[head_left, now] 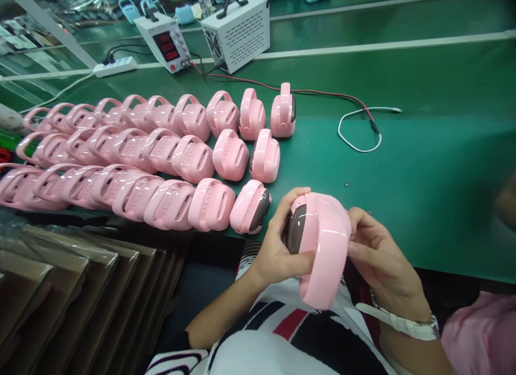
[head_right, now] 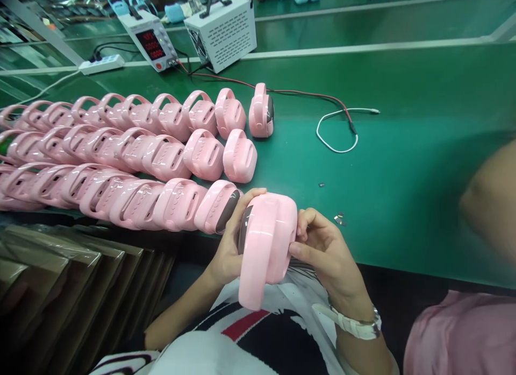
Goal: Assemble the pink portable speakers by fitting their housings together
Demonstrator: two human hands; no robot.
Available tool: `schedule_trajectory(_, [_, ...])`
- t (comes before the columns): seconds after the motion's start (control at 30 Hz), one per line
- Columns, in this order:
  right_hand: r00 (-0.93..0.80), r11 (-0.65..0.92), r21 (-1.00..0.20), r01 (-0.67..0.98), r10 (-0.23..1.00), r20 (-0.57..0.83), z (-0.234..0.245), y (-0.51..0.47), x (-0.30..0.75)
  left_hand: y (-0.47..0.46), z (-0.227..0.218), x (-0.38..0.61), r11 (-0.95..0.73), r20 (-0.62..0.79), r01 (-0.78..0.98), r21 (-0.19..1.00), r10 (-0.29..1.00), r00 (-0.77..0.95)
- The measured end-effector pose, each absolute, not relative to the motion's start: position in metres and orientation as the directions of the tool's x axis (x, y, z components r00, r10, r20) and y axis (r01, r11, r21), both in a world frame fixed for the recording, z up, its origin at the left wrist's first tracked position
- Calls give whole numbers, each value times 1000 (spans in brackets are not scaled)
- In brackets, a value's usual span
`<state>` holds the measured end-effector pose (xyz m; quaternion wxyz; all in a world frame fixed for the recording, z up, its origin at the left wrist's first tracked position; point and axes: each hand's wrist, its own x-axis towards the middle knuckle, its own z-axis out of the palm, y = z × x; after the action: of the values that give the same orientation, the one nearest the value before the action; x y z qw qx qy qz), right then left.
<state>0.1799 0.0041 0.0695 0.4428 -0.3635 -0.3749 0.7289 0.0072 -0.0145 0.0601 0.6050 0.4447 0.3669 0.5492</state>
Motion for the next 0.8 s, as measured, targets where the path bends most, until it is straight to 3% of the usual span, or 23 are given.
schedule_trajectory(0.27, [-344,-322,-863,-389,920,-188,72,3,180,-16,58,5,43,47,-375,926,972,229])
schedule_trajectory(0.8, [-359,-329,-871,-365,913,-194,72,0,182,-16,64,6,17,56,-359,933,980,191])
